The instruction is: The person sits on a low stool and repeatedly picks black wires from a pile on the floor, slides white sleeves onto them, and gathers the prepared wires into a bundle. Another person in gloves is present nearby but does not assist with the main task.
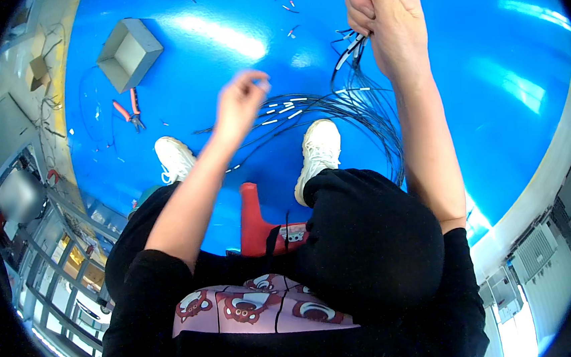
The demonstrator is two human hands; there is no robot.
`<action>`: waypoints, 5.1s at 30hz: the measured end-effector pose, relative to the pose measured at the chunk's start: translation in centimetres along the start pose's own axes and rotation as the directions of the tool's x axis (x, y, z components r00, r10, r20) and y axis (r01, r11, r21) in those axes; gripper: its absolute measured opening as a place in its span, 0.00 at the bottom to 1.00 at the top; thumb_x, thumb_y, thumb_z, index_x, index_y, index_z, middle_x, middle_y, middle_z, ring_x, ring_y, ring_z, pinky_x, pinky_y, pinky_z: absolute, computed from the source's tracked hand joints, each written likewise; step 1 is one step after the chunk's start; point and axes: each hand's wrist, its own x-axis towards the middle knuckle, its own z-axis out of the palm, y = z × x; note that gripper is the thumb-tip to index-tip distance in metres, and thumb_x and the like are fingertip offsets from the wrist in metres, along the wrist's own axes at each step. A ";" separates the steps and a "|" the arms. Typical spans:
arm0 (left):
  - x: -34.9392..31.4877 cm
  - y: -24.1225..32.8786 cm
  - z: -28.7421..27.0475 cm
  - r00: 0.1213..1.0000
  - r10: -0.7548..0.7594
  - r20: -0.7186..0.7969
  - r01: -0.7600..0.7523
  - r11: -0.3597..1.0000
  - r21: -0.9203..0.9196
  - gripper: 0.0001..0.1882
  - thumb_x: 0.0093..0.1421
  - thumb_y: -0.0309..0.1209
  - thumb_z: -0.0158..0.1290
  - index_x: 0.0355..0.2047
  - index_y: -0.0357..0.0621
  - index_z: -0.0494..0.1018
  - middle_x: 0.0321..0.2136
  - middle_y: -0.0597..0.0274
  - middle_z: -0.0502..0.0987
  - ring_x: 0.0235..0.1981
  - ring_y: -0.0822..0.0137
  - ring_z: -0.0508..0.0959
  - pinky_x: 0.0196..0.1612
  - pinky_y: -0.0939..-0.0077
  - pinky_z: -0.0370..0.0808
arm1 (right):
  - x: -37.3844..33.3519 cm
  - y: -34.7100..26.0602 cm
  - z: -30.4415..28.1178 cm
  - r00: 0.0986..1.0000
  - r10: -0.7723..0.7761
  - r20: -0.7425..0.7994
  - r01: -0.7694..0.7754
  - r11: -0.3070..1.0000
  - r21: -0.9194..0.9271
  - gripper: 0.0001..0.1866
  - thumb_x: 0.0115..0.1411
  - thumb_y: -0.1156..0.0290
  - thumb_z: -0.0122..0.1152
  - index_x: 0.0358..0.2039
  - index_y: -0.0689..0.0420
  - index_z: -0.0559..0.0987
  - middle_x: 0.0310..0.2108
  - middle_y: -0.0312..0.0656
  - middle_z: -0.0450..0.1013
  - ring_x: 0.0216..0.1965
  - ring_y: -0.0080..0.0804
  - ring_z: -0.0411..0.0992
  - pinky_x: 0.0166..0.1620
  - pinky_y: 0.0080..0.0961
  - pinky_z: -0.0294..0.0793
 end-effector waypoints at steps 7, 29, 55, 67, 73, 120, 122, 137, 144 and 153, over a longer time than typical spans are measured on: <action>-1.2 -4.5 9.3 0.932 0.014 0.362 -0.141 0.934 0.327 0.10 0.59 0.33 0.55 0.39 0.43 0.75 0.43 0.53 0.70 0.43 0.50 0.75 0.45 0.59 0.73 | -0.2 0.2 -0.1 0.999 0.037 -0.003 -0.037 0.999 0.016 0.18 0.72 0.57 0.40 0.28 0.54 0.65 0.18 0.26 0.52 0.16 0.13 0.45 0.20 0.15 0.47; 1.4 9.2 -3.0 0.273 0.761 0.589 -0.855 -0.088 0.510 0.11 0.52 0.34 0.52 0.37 0.52 0.74 0.37 0.69 0.70 0.39 0.72 0.70 0.37 0.75 0.69 | 1.7 3.9 5.9 0.739 0.548 0.391 -0.326 0.800 -0.504 0.18 0.66 0.55 0.50 0.38 0.55 0.81 0.24 0.30 0.69 0.24 0.17 0.59 0.27 0.19 0.58; -14.1 -18.4 -5.0 0.875 -0.239 -0.420 0.427 0.791 0.438 0.19 0.54 0.23 0.58 0.44 0.46 0.65 0.44 0.52 0.67 0.37 0.46 0.77 0.35 0.56 0.76 | -0.7 3.9 4.7 0.892 0.425 0.152 -0.400 0.901 -0.170 0.16 0.71 0.60 0.44 0.27 0.54 0.69 0.16 0.25 0.51 0.16 0.13 0.48 0.20 0.16 0.47; -4.4 -18.0 -7.6 0.983 -0.003 0.184 -0.160 0.478 0.864 0.10 0.54 0.31 0.57 0.35 0.46 0.71 0.39 0.59 0.68 0.42 0.59 0.75 0.37 0.66 0.77 | -0.5 5.4 6.4 0.847 0.498 0.187 -0.449 0.857 -0.251 0.16 0.70 0.60 0.47 0.29 0.56 0.72 0.16 0.23 0.52 0.18 0.13 0.47 0.21 0.16 0.47; -2.5 -15.5 -9.6 0.913 -0.087 0.398 -0.308 0.494 0.814 0.05 0.60 0.34 0.51 0.35 0.48 0.71 0.29 0.60 0.76 0.36 0.59 0.79 0.34 0.64 0.77 | -0.1 6.4 6.6 0.863 0.466 0.197 -0.342 0.824 -0.451 0.14 0.68 0.60 0.51 0.33 0.57 0.75 0.17 0.25 0.57 0.18 0.13 0.53 0.22 0.16 0.50; -1.2 5.3 -2.4 0.950 0.221 -0.219 -0.248 0.964 -0.101 0.09 0.65 0.28 0.49 0.31 0.35 0.73 0.29 0.53 0.69 0.32 0.59 0.75 0.38 0.69 0.71 | -1.1 12.3 6.1 0.835 0.512 0.202 -0.370 0.795 -0.481 0.16 0.66 0.63 0.51 0.31 0.61 0.81 0.22 0.35 0.75 0.26 0.23 0.71 0.33 0.26 0.70; -0.4 5.2 -2.3 0.963 0.199 -0.184 -0.216 0.973 -0.083 0.10 0.65 0.28 0.49 0.29 0.35 0.74 0.29 0.52 0.70 0.31 0.58 0.75 0.37 0.68 0.71 | -1.3 12.7 5.7 0.874 0.450 0.183 -0.329 0.826 -0.458 0.16 0.66 0.63 0.51 0.31 0.61 0.80 0.20 0.35 0.73 0.24 0.22 0.70 0.30 0.27 0.68; 1.5 5.1 -1.4 0.990 -0.120 0.075 0.109 0.984 0.139 0.14 0.64 0.35 0.49 0.30 0.35 0.76 0.32 0.45 0.76 0.33 0.50 0.77 0.39 0.62 0.73 | -1.2 10.8 6.9 0.830 0.520 0.203 -0.463 0.844 -0.271 0.15 0.69 0.64 0.47 0.41 0.59 0.79 0.33 0.37 0.78 0.29 0.19 0.70 0.31 0.22 0.70; 0.5 9.2 -5.2 0.878 0.316 -0.359 -0.256 0.945 0.206 0.09 0.58 0.29 0.56 0.39 0.42 0.75 0.33 0.56 0.74 0.29 0.57 0.79 0.31 0.64 0.74 | -0.9 10.9 6.3 0.856 0.485 0.181 -0.429 0.860 -0.275 0.15 0.70 0.64 0.47 0.40 0.62 0.78 0.36 0.40 0.77 0.36 0.23 0.73 0.44 0.26 0.72; 3.4 8.6 -3.9 0.910 0.193 -0.366 -0.257 0.957 -0.135 0.06 0.57 0.25 0.58 0.28 0.35 0.73 0.28 0.60 0.71 0.24 0.70 0.72 0.28 0.75 0.70 | -1.6 10.0 7.6 0.867 0.448 0.217 -0.402 0.888 -0.225 0.14 0.70 0.66 0.47 0.38 0.63 0.76 0.31 0.39 0.76 0.35 0.25 0.75 0.42 0.26 0.75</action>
